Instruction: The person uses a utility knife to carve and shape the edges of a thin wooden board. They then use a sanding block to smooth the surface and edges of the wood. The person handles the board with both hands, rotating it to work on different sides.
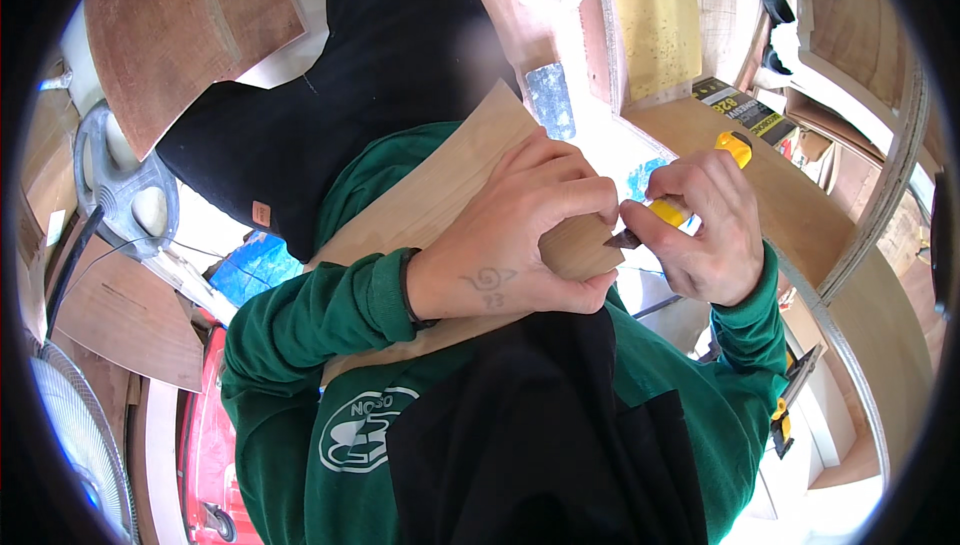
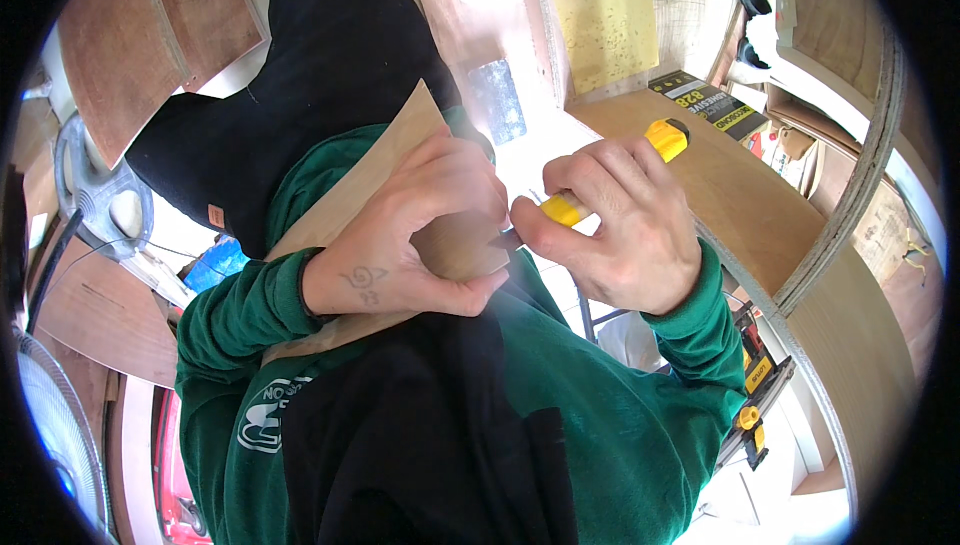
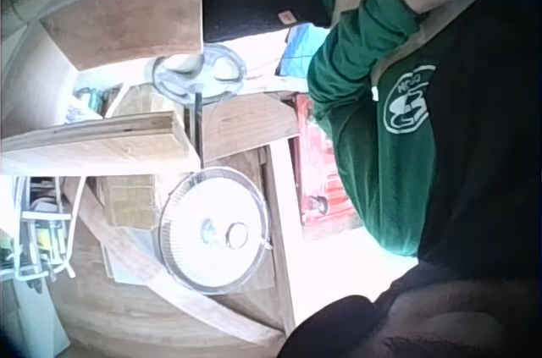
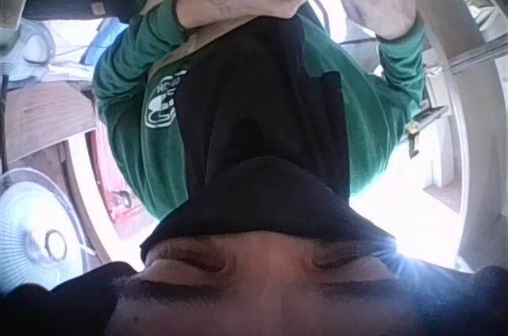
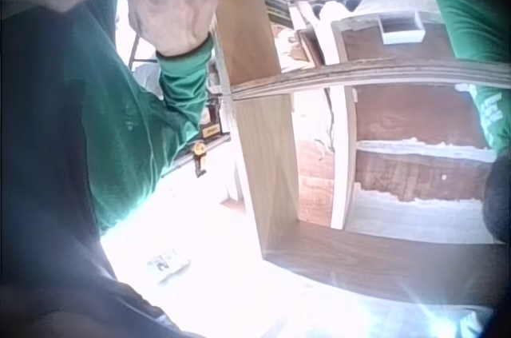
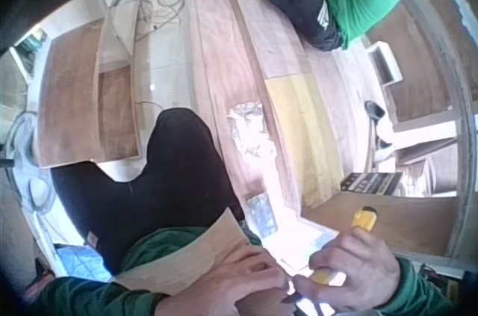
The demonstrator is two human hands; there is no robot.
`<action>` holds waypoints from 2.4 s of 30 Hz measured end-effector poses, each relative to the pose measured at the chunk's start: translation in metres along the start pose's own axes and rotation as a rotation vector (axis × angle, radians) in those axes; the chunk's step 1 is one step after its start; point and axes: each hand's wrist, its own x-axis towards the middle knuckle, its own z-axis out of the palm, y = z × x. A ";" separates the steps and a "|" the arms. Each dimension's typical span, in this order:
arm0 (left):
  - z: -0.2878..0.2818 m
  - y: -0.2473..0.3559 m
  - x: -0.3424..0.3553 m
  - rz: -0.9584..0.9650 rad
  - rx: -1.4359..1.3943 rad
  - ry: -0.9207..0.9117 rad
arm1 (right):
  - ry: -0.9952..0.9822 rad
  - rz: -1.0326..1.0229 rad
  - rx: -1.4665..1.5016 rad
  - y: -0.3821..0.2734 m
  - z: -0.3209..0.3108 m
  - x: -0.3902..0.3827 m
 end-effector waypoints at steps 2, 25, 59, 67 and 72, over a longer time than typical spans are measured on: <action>0.000 -0.001 0.000 0.004 0.010 -0.006 | -0.006 -0.004 -0.026 0.000 0.000 -0.001; 0.001 0.006 0.001 -0.197 -0.082 -0.009 | -0.079 0.108 0.030 -0.004 -0.004 0.016; -0.006 0.008 0.004 -0.133 0.079 -0.142 | -0.124 0.058 0.094 0.003 -0.008 0.018; -0.004 0.010 0.003 -0.159 0.035 -0.137 | -0.149 0.005 0.158 0.004 -0.016 0.015; -0.006 0.010 0.004 -0.154 0.069 -0.154 | -0.090 0.019 0.054 0.003 -0.008 0.015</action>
